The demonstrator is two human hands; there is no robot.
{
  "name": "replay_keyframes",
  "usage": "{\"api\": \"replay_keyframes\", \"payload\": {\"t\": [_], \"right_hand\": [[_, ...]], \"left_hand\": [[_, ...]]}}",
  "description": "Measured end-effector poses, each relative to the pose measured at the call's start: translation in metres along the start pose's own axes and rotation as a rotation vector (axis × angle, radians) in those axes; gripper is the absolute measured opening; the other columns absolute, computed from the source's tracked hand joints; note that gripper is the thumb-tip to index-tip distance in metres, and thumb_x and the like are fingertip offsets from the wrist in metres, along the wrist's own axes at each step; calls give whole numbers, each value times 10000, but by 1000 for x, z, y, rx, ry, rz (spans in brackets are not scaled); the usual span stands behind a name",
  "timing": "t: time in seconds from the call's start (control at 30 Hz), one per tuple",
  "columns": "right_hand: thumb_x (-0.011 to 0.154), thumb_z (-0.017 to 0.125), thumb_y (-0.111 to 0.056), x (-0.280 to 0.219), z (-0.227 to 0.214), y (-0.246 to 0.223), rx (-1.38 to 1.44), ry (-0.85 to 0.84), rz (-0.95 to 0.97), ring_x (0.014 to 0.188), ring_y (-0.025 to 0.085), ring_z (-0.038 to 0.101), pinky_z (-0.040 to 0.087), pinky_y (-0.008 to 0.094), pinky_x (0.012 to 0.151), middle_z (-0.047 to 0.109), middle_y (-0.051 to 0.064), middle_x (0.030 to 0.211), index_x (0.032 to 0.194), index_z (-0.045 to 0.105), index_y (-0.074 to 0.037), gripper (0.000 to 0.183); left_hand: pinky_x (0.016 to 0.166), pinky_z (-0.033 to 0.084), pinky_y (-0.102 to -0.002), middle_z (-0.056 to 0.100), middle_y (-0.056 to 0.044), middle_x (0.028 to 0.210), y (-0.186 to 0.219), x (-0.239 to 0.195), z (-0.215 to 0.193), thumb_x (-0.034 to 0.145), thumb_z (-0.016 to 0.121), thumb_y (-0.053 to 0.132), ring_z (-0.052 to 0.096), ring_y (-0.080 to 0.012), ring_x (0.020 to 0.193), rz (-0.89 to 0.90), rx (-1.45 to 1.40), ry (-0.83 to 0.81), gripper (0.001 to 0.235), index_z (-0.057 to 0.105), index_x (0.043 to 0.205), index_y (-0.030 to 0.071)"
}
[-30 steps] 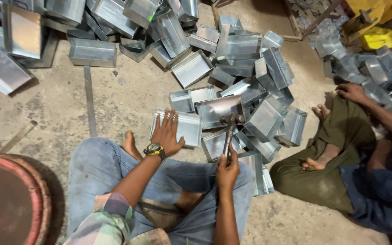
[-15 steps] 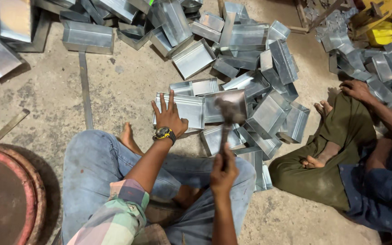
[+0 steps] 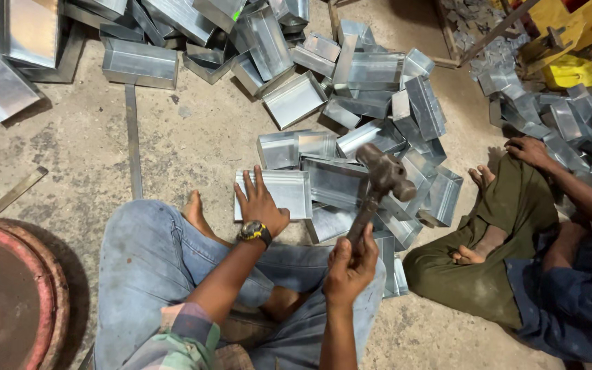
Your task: The person sits on the floor and uses a hammer to flatten or shape the edges of small galvanized metal boxes one at a time.
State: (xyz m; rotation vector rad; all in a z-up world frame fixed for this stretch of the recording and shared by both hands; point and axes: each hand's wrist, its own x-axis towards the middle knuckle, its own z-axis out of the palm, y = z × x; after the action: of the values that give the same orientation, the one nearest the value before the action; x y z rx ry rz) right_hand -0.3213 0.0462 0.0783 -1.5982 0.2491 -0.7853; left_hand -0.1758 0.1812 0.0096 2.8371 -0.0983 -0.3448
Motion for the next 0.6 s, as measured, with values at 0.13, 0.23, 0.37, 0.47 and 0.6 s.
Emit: {"api": "replay_keyframes", "payload": {"t": [0.13,0.23,0.37,0.47,0.6], "right_hand": [[997,631,-72,5,11,38,-444,-140,-219,796,78,604,486,241,629,702,100,984,1478,536,-49,490],[1001,645,-90,2,-6,58,-515,-233,-212,849,73,647,518,254,699,724,62,1030,1459,593,-51,462],[967,632,-134,6,-13,71,-339,-88,224,519,64,480,397,251,473,558,16,657,1416,603,-96,452],[999,617,-126,0,-23,70,-220,-51,202,544,40,468,375,227,474,549,-23,676,1435,570,-81,442],[985,613,-102,15,-25,52,-88,-66,219,520,32,446,349,214,448,547,-31,690,1458,535,-68,481]], "left_hand": [[1203,29,-646,13,-212,1705,1,-15,4,776,586,474,1,-459,1551,17,9,146,905,489,1383,-190],[1167,50,-674,84,-231,1667,8,-17,14,756,632,438,38,-477,1513,13,4,178,815,552,1309,-155],[1138,267,-639,459,-216,1441,-2,29,17,894,631,220,331,-422,1419,86,-91,284,421,664,1252,1],[917,454,-492,668,-136,1122,-23,71,22,864,650,140,588,-337,1102,298,-134,418,292,679,1148,77],[877,489,-468,690,-120,1086,-37,103,6,1009,582,224,648,-312,1056,309,75,136,174,695,1108,135]]}}
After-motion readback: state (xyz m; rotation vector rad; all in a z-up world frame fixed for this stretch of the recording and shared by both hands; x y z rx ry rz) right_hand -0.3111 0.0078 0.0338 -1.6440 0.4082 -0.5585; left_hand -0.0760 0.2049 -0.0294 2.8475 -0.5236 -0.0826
